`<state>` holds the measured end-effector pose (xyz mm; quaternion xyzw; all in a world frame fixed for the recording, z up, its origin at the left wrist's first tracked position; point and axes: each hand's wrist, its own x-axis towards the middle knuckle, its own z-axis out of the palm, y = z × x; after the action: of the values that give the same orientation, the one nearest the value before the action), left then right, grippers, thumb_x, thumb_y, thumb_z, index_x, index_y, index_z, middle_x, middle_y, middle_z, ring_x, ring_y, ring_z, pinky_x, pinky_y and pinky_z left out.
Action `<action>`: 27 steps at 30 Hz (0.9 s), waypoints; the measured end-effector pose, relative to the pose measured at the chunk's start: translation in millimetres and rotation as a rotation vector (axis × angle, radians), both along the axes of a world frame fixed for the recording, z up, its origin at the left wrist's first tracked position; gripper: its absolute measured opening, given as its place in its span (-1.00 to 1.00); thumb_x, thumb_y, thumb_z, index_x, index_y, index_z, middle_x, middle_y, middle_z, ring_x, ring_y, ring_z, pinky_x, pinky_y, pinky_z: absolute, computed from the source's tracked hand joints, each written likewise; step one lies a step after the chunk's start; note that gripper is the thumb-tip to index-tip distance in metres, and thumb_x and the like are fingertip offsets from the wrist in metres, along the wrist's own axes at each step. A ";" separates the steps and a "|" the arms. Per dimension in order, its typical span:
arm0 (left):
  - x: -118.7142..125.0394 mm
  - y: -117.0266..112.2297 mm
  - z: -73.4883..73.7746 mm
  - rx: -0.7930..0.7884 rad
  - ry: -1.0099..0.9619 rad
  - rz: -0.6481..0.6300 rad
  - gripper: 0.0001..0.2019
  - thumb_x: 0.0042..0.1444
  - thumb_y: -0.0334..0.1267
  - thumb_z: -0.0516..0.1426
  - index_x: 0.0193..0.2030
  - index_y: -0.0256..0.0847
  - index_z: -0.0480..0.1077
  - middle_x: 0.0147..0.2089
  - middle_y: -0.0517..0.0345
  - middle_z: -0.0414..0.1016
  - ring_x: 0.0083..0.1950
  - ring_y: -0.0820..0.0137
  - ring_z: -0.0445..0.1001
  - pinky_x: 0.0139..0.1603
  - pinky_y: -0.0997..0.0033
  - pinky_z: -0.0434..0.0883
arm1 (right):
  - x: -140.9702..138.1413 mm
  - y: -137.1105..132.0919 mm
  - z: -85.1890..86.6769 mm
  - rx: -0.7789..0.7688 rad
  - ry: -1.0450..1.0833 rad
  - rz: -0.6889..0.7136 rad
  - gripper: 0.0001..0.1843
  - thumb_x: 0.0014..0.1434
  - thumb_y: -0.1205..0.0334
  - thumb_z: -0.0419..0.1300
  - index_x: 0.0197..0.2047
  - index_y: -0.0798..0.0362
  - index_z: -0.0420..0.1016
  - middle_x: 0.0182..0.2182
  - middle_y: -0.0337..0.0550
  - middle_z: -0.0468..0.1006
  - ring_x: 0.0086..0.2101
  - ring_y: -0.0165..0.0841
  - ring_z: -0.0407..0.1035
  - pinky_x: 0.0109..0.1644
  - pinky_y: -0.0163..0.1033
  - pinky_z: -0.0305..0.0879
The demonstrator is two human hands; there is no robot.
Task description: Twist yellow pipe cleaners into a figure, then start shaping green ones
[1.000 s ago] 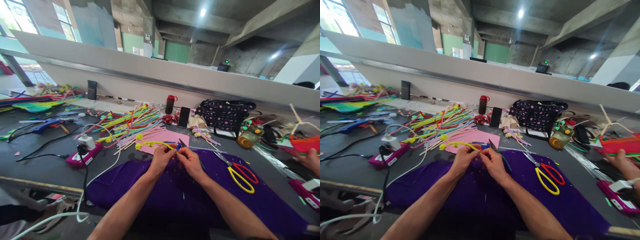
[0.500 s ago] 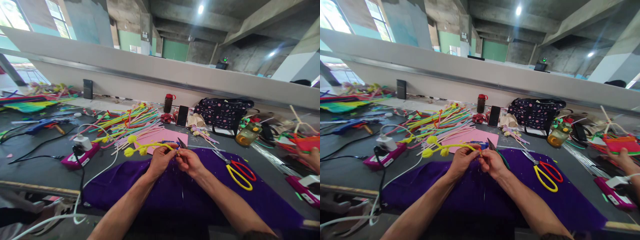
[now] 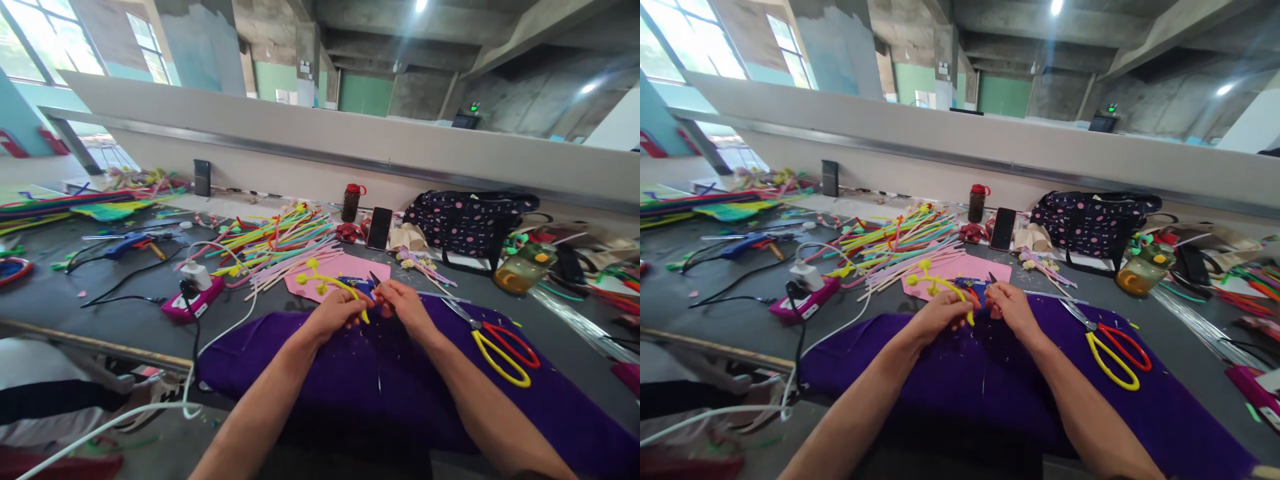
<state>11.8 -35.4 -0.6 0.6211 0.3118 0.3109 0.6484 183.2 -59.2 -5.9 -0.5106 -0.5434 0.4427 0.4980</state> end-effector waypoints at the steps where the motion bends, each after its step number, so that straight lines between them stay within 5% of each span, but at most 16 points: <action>1: 0.1 -3.1 0.4 0.011 0.046 -0.082 -0.79 -0.06 -0.25 0.11 -0.32 -0.31 0.46 -0.59 0.19 0.36 -0.62 0.56 0.26 -0.64 0.60 0.13 | 0.6 -0.3 1.0 -0.004 -0.014 0.028 -0.69 0.06 0.01 0.10 -0.38 0.11 0.46 -0.55 -0.24 0.44 -0.63 -0.52 0.22 -0.57 -0.39 0.11; 5: 2.8 -13.9 -1.6 0.047 0.171 -0.320 -0.81 -0.10 -0.32 0.07 -0.37 -0.29 0.49 -0.64 0.24 0.31 -0.65 0.57 0.21 -0.63 0.57 0.13 | -7.1 -5.5 0.2 -0.036 -0.041 0.186 -0.69 0.07 0.04 0.11 -0.44 0.13 0.49 -0.61 -0.27 0.37 -0.59 -0.53 0.18 -0.54 -0.40 0.04; 9: 7.0 -16.5 -4.8 0.047 0.247 -0.412 -0.81 -0.12 -0.31 0.09 -0.38 -0.31 0.48 -0.64 0.26 0.30 -0.64 0.57 0.20 -0.63 0.58 0.11 | -14.7 -10.1 0.4 -0.040 0.023 0.161 -0.82 -0.06 0.16 0.24 -0.48 0.13 0.49 -0.60 -0.31 0.36 -0.59 -0.55 0.14 -0.54 -0.40 0.02; 16: 10.4 -10.8 -2.9 -0.016 0.273 -0.195 -0.69 -0.05 -0.07 0.09 -0.37 -0.33 0.43 -0.55 0.17 0.41 -0.64 0.58 0.27 -0.69 0.61 0.05 | -6.2 -1.6 2.9 0.006 0.325 -0.023 -0.79 -0.08 0.13 0.26 -0.37 0.07 0.46 -0.61 -0.33 0.36 -0.65 -0.57 0.15 -0.64 -0.44 -0.05; 27: 13.3 -12.8 -12.3 0.143 0.332 -0.138 -0.72 -0.06 -0.07 0.08 -0.51 -0.28 0.36 -0.67 0.26 0.34 -0.67 0.55 0.22 -0.63 0.57 0.12 | -7.5 -2.0 4.3 0.107 0.411 -0.066 -0.82 -0.04 0.16 0.25 -0.43 0.10 0.42 -0.56 -0.29 0.41 -0.65 -0.58 0.20 -0.64 -0.46 0.05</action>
<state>25.1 -48.2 -12.9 0.7282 0.3481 0.1803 0.5622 175.7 -61.2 -1.7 -0.4001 -0.4359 0.4916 0.6390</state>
